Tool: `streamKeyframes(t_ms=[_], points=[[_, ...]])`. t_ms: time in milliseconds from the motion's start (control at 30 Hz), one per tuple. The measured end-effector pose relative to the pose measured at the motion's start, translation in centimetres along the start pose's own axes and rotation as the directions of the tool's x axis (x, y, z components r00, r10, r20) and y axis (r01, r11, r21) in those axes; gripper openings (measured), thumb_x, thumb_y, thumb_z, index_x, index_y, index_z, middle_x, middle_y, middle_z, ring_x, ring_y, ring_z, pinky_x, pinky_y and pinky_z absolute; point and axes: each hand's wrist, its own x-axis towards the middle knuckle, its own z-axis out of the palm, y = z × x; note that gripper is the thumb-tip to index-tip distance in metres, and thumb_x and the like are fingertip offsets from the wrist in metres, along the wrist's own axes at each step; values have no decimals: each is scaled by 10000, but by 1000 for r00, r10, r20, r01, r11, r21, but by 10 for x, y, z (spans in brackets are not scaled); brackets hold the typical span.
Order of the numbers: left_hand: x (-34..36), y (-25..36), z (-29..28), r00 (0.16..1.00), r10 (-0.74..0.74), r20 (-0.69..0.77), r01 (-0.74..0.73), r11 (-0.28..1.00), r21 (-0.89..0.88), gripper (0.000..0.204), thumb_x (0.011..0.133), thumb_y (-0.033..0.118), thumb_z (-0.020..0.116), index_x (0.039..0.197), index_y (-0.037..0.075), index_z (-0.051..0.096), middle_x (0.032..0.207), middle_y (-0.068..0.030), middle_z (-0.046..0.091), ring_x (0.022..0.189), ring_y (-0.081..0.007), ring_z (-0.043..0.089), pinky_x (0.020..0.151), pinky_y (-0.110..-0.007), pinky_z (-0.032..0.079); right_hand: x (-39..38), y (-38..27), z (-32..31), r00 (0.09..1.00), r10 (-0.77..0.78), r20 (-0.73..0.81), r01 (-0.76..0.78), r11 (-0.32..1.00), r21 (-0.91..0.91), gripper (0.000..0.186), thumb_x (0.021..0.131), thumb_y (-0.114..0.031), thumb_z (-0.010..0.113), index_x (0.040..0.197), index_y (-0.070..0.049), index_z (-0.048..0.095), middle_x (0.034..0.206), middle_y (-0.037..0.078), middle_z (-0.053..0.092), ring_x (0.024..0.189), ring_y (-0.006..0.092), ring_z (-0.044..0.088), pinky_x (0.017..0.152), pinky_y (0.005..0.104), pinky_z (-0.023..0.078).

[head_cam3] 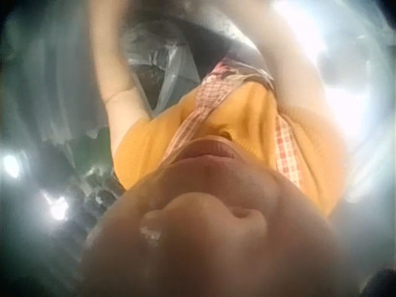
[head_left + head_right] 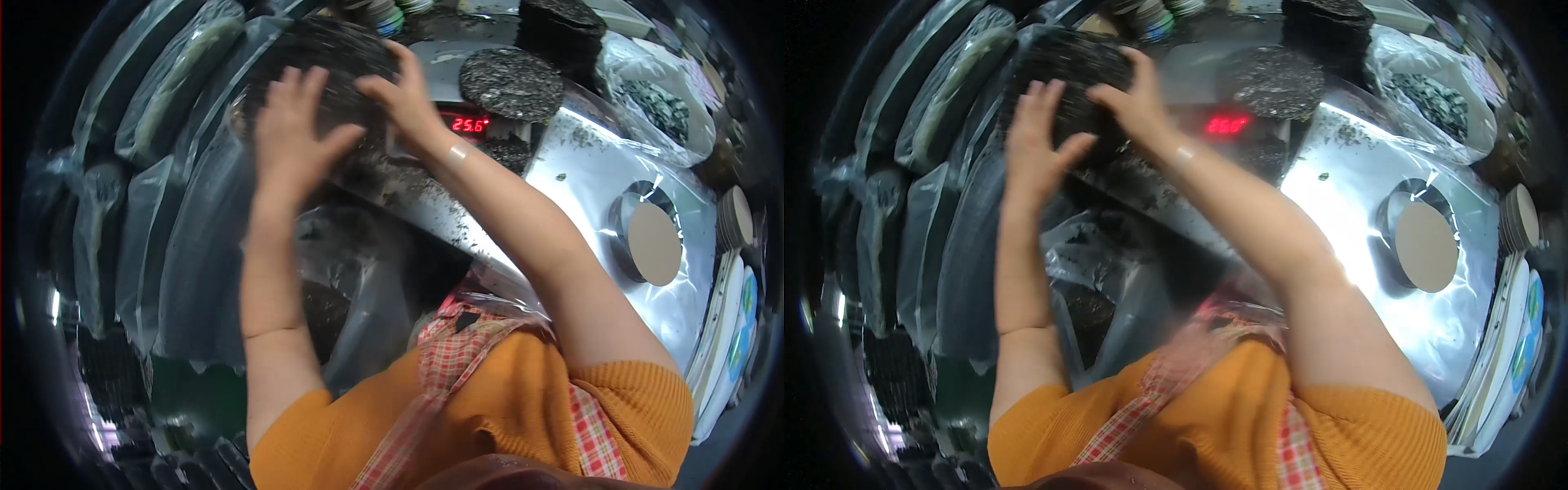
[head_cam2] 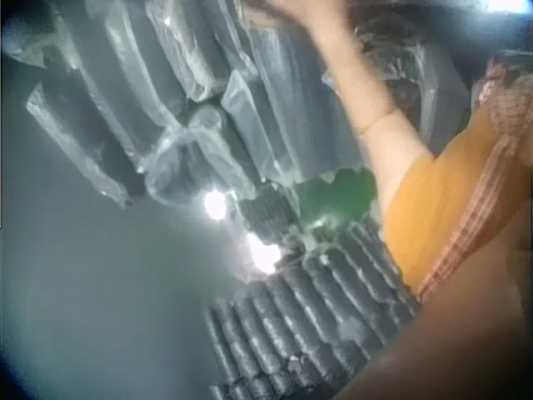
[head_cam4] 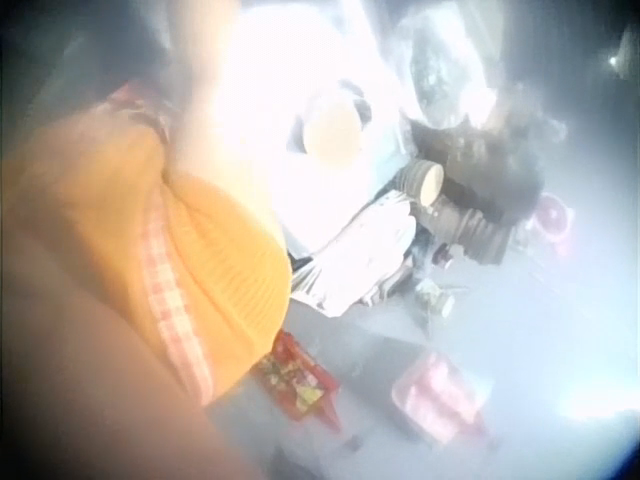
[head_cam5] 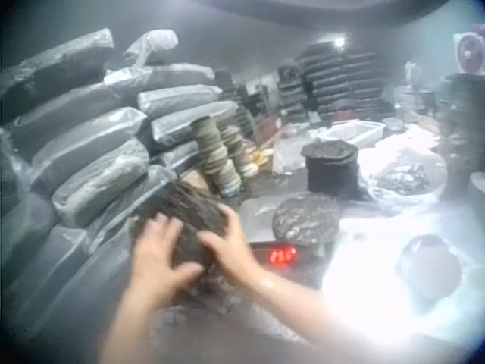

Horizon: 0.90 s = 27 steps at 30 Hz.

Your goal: The person weighs a dark circular compressed cake on a digital scale, places it into a metal mold lined with plastic film, wraps the film over the cake, and applies a paper label to the top. They repeat these actions for multiple cakes and eventually transfer the finished items into a large plastic bag.

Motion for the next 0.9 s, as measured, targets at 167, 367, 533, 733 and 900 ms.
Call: streamKeyframes(t_ms=[167, 367, 533, 733, 900], points=[[87, -86, 47, 998, 19, 55, -34, 961, 273, 699, 750, 414, 618, 1355, 201, 339, 1394, -153, 331, 1262, -369, 330, 998, -452, 313, 100, 26, 11, 994, -93, 55, 106, 931, -350, 906, 670, -295, 742, 1361, -64, 204, 1267, 262, 396, 1148, 342, 426, 933, 398, 384], [70, -147, 126, 924, -127, 360, 115, 992, 56, 714, 747, 512, 606, 1349, 228, 350, 1370, -105, 380, 1237, -291, 389, 989, -382, 352, 9, -45, -108, 955, 131, 267, 289, -205, -935, 883, 637, -478, 719, 1338, -104, 334, 1333, 235, 363, 1229, 412, 352, 1005, 474, 302], [93, -153, 107, 882, -50, 468, 150, 972, -180, 663, 776, 457, 619, 1332, 179, 389, 1329, -124, 434, 1223, -285, 412, 994, -357, 342, 1, -42, -185, 947, 235, 220, 286, -301, -910, 556, 801, -200, 606, 1309, -128, 393, 1337, 175, 395, 1257, 347, 341, 1033, 430, 288], [101, -156, 99, 871, 46, 489, 108, 953, -283, 603, 812, 398, 609, 1330, 175, 396, 1322, -143, 440, 1222, -311, 409, 990, -368, 341, 41, -28, -180, 943, 99, 319, 331, -167, -929, 523, 769, -66, 579, 1271, -145, 453, 1311, 144, 439, 1228, 320, 393, 1029, 380, 319], [94, -192, 111, 932, -74, 354, 198, 924, -328, 468, 844, 347, 554, 1263, 154, 479, 1178, -191, 541, 1128, -336, 489, 932, -359, 380, 49, -79, -185, 898, -436, 65, 262, 408, -874, 399, 818, -103, 555, 1213, -64, 516, 1192, 140, 555, 1065, 231, 550, 925, 291, 405]])
